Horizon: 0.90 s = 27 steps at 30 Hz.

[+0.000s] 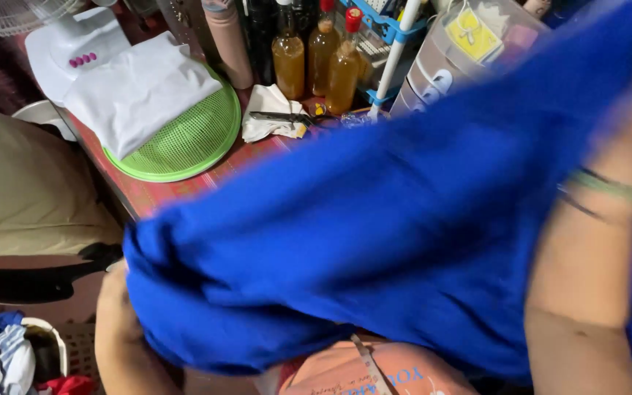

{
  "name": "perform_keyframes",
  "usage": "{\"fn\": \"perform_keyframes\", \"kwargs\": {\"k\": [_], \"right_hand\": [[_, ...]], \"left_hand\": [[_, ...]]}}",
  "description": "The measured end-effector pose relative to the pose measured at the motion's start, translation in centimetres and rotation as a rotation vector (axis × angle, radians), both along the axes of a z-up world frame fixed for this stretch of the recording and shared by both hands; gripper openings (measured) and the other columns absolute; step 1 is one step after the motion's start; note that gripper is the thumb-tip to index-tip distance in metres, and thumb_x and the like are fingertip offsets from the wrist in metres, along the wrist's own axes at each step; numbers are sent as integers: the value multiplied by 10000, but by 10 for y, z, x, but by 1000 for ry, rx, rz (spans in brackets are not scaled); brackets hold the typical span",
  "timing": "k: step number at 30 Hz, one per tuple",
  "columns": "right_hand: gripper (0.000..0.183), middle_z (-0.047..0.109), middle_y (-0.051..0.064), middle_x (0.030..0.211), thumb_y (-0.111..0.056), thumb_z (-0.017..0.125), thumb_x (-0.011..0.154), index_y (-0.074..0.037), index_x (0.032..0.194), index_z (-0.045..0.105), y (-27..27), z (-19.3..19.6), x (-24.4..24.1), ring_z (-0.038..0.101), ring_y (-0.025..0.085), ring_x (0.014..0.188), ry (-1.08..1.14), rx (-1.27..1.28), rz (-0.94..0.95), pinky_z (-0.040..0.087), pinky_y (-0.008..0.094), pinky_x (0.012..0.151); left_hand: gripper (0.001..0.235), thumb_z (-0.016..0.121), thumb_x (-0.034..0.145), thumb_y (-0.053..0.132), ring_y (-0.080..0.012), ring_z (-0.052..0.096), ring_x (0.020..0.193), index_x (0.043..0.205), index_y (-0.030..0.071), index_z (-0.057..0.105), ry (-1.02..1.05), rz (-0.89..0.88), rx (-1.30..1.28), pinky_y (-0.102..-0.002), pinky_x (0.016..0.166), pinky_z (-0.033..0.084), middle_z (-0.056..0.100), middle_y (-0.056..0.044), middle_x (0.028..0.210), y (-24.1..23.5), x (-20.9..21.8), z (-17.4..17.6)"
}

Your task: The person measures a blue dress with a tape measure, then folds and smooths the fabric on their lap. They use scissors to cut the hem of the dress, trimming the fabric to a desired length.

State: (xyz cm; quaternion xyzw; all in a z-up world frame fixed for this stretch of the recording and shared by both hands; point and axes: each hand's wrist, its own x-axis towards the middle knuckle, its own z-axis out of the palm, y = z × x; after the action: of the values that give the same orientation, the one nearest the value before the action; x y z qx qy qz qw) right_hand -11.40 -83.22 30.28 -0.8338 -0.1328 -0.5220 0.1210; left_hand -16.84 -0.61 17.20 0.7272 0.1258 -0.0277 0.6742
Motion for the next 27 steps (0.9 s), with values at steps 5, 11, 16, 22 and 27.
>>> {"fn": "perform_keyframes", "kwargs": {"k": [5, 11, 16, 22, 27], "right_hand": [[276, 432, 17, 1247, -369, 468, 1101, -147, 1259, 512, 167, -39, 119, 396, 152, 1093, 779, 791, 631, 326, 303, 917], [436, 708, 206, 1111, -440, 621, 1005, -78, 1243, 674, 222, -120, 51, 652, 389, 1088, 1215, 323, 372, 486, 479, 981], [506, 757, 149, 1180, -478, 607, 971, -235, 1414, 631, 206, -240, -34, 686, 340, 1158, 1623, 292, 180, 530, 433, 990], [838, 734, 169, 1212, -548, 709, 860, -381, 1583, 320, 226, -306, -101, 707, 345, 1146, 1787, 306, -146, 577, 449, 970], [916, 732, 203, 1116, -354, 644, 924, -405, 1654, 93, 269, -263, -103, 739, 373, 1024, 1671, 390, -169, 600, 433, 905]], "left_hand": [[407, 550, 1046, 289, -282, 650, 949, 1262, -37, 662, -74, 327, 465, -365, 835, 522, 702, -199, 1122, -7, 46, -38], [588, 754, 915, 411, -563, 421, 1325, 1416, 169, 560, -215, 315, 1011, -797, 992, 317, 458, -273, 1447, -115, -2, -86], [998, 813, 686, 565, -625, 142, 1479, 1534, 164, 472, 11, 88, 1015, -900, 980, 225, 210, -344, 1649, -175, -47, -121], [812, 687, 689, -58, -625, 335, 1401, 1477, 4, 498, -412, -20, 977, -645, 1147, 350, 308, -412, 1556, -111, 2, -179], [735, 558, 736, -205, -514, 418, 1408, 1457, -71, 509, -375, -99, 1071, -526, 1158, 429, 359, -316, 1596, -45, 70, -174]]}}
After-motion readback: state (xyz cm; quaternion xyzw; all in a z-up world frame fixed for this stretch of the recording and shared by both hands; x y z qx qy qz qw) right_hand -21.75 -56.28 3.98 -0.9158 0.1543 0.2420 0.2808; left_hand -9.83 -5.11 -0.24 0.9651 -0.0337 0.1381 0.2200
